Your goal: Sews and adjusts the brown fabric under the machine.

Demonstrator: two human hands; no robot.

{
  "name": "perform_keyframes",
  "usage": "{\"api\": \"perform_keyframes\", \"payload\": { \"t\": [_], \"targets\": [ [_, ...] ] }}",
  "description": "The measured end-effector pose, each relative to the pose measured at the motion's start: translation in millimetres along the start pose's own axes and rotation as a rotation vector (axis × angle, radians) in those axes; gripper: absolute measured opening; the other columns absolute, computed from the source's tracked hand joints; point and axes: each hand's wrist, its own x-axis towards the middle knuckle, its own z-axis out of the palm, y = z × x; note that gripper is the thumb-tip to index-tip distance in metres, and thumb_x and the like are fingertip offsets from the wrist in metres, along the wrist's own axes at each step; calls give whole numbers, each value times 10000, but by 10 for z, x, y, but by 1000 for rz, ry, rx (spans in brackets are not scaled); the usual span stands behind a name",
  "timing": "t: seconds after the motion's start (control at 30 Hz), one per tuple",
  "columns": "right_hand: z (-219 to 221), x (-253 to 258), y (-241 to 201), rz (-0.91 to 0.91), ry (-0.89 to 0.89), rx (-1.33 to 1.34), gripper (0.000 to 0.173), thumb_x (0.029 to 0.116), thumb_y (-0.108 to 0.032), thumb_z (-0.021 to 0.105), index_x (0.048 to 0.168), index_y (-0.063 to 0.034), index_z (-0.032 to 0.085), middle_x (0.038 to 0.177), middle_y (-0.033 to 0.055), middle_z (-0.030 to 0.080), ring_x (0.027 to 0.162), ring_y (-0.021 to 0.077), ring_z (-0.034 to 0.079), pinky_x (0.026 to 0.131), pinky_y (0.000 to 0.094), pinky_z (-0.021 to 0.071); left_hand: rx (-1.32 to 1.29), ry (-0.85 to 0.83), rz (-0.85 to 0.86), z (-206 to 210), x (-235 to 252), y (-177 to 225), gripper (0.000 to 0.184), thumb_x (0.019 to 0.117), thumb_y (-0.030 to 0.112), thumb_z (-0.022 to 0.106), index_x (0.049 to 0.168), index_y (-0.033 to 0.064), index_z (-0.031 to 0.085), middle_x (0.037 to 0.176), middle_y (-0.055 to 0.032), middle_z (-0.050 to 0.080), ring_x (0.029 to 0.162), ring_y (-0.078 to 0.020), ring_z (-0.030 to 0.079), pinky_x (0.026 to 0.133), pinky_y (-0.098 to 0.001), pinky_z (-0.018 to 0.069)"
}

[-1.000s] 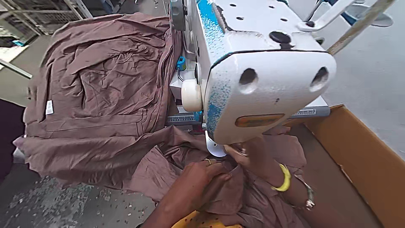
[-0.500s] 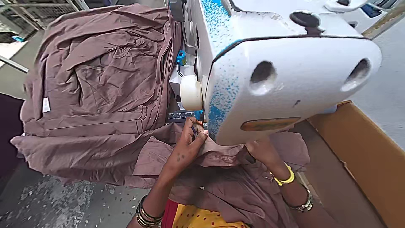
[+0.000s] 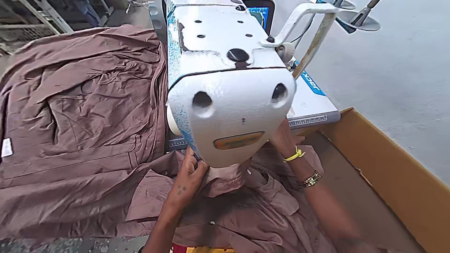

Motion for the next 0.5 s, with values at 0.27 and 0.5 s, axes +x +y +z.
{"api": "perform_keyframes", "payload": {
  "t": [0.27, 0.5],
  "targets": [
    [-78, -132, -68, -16, 141, 134, 187, 969, -139, 653, 962, 28, 736, 1017, 243, 699, 965, 441, 675, 807, 585, 521, 30, 16, -2, 17, -51, -17, 219, 979, 53, 546, 1186, 53, 478, 866, 91, 586, 775, 28, 609, 729, -154, 533],
    [-460, -222, -146, 204, 77, 461, 191, 943, -112, 660, 1095, -12, 718, 954, 85, 696, 792, 90, 643, 727, 273, 546, 73, 84, 28, 24, 27, -104, 298, 972, 112, 586, 1233, 22, 473, 969, 53, 586, 839, 32, 610, 760, -154, 536]
  ]
}}
